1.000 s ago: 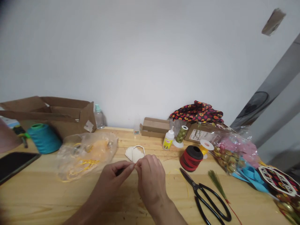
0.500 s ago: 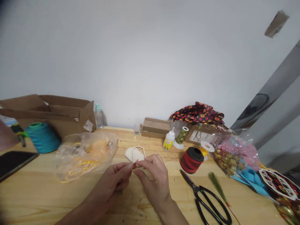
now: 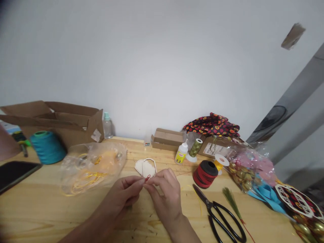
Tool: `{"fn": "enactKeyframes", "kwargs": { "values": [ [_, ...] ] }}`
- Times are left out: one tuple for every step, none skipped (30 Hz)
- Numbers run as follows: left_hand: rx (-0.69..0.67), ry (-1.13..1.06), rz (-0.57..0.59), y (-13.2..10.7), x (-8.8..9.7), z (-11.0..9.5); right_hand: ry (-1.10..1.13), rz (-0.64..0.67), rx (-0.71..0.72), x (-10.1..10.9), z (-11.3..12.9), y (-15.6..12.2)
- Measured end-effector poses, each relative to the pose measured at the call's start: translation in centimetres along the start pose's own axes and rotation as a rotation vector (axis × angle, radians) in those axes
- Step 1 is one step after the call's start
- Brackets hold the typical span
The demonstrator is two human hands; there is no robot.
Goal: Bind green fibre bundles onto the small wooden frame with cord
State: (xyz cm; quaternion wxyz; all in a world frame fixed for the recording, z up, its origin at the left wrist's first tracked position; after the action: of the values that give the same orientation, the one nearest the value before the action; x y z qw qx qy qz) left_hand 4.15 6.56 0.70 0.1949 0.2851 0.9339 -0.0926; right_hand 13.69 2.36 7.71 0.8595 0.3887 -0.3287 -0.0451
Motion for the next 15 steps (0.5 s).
{"fn": "enactKeyframes", "kwargs": {
  "values": [
    [-0.009, 0.004, -0.001, 0.1, 0.1, 0.0, 0.028, 0.002, -0.024, 0.0, -0.2, -0.1],
    [-0.019, 0.009, -0.007, 0.1, 0.3, 0.0, 0.049, -0.001, -0.053, 0.1, -0.3, -0.1],
    [-0.027, 0.018, -0.019, 0.1, 0.5, -0.1, 0.06, -0.008, -0.081, 0.2, -0.5, -0.2],
    [-0.032, 0.037, -0.037, 0.1, 0.7, -0.1, 0.063, -0.02, -0.105, 0.4, -0.6, -0.2],
    [-0.038, 0.067, -0.064, 0.0, 1.0, -0.2, 0.063, -0.031, -0.122, 0.5, -0.7, -0.3],
    [-0.046, 0.106, -0.099, -0.1, 1.2, -0.4, 0.06, -0.034, -0.136, 0.6, -0.7, -0.3],
    [-0.06, 0.152, -0.135, -0.2, 1.4, -0.7, 0.058, -0.029, -0.145, 0.6, -0.7, -0.2],
    [-0.081, 0.204, -0.163, -0.4, 1.5, -1.0, 0.058, -0.015, -0.152, 0.6, -0.7, -0.2],
    [-0.114, 0.255, -0.179, -0.5, 1.5, -1.4, 0.059, 0.001, -0.16, 0.4, -0.7, -0.1],
    [-0.153, 0.302, -0.184, -0.6, 1.3, -1.8, 0.061, 0.019, -0.171, 0.3, -0.7, 0.0],
    [-0.192, 0.346, -0.18, -0.7, 1.1, -2.2, 0.063, 0.034, -0.184, 0.2, -0.8, 0.0],
    [-0.224, 0.387, -0.173, -0.8, 0.9, -2.5, 0.069, 0.046, -0.198, 0.1, -0.9, 0.1],
    [-0.249, 0.426, -0.17, -0.9, 0.7, -2.6, 0.076, 0.054, -0.212, 0.0, -1.0, 0.1],
    [-0.265, 0.459, -0.172, -1.0, 0.6, -2.7, 0.084, 0.062, -0.225, -0.1, -1.1, 0.1],
    [-0.273, 0.488, -0.174, -1.0, 0.6, -2.7, 0.093, 0.067, -0.237, -0.1, -1.3, 0.1]
  ]
}}
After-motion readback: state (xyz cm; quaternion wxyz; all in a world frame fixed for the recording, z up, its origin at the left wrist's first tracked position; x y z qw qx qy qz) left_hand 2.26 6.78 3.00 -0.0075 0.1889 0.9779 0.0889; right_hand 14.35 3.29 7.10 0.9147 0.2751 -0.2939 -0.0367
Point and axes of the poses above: each hand's wrist, its own y-axis towards the middle knuckle, its own x-axis out of the back of the hand, z = x × y, the point moved 8 cm from there along y, towards the middle knuckle, and after that the axes turned 9 degrees about z, right-handed, at the moved point
